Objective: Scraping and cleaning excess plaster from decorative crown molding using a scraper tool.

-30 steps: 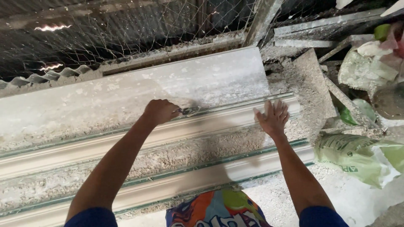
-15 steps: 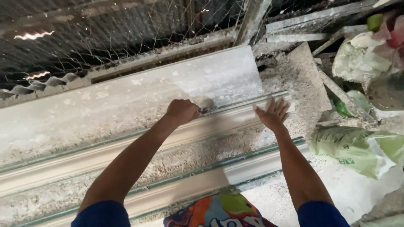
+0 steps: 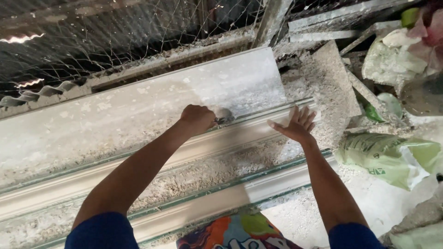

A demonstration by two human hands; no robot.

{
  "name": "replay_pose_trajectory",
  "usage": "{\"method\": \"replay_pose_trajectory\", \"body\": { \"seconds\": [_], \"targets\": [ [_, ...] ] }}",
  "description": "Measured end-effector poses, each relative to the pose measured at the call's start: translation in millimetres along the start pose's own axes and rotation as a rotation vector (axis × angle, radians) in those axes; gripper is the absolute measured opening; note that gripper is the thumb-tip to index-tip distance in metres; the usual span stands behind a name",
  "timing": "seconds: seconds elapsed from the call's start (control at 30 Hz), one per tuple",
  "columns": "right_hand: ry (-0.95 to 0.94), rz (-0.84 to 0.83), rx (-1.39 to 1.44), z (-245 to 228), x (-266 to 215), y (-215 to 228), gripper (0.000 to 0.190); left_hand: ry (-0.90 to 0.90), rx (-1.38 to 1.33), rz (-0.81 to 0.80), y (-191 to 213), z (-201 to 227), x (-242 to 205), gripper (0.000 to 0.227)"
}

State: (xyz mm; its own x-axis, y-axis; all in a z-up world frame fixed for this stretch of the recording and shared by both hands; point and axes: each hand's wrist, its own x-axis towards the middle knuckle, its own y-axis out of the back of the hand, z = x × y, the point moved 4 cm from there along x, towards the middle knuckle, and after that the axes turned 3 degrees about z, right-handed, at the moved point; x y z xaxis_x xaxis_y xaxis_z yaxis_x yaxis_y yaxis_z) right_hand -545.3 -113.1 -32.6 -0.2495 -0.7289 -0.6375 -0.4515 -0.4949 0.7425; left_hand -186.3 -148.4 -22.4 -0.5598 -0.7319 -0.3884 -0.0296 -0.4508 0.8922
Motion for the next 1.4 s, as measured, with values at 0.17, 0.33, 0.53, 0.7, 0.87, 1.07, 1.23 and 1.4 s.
{"method": "replay_pose_trajectory", "body": {
  "seconds": [0.17,0.33,0.53,0.7,0.87,1.07,1.23,1.4],
  "targets": [
    [0.014,0.019,0.019,5.8,7.6,-3.9,0.137,-0.011,0.113,0.008,20.8,2.0,-8.1,0.024],
    [0.018,0.032,0.033,7.0,10.0,-3.9,0.14,0.079,-0.301,-0.023,31.4,-2.2,-54.1,0.034],
    [0.007,0.025,0.016,5.1,6.1,-4.5,0.137,0.073,-0.302,-0.034,8.3,-6.4,-84.6,0.042],
    [-0.002,0.022,0.0,9.7,16.8,-7.9,0.137,0.046,-0.118,-0.02,-26.9,-13.9,-56.2,0.039],
    [0.004,-0.028,-0.026,7.9,8.1,-6.1,0.139,-0.061,0.036,0.039,-22.7,20.0,7.1,0.025],
    [0.016,0.037,-0.001,9.7,13.2,-4.2,0.139,-0.041,-0.208,0.035,91.6,29.8,-24.9,0.029],
    [0.013,0.014,0.012,10.0,12.1,-7.6,0.142,0.017,-0.266,-0.01,32.9,11.1,-37.1,0.032],
    [-0.002,0.004,0.017,1.7,2.6,-0.9,0.142,0.071,-0.266,-0.034,16.3,5.8,-40.3,0.032]
  ]
}}
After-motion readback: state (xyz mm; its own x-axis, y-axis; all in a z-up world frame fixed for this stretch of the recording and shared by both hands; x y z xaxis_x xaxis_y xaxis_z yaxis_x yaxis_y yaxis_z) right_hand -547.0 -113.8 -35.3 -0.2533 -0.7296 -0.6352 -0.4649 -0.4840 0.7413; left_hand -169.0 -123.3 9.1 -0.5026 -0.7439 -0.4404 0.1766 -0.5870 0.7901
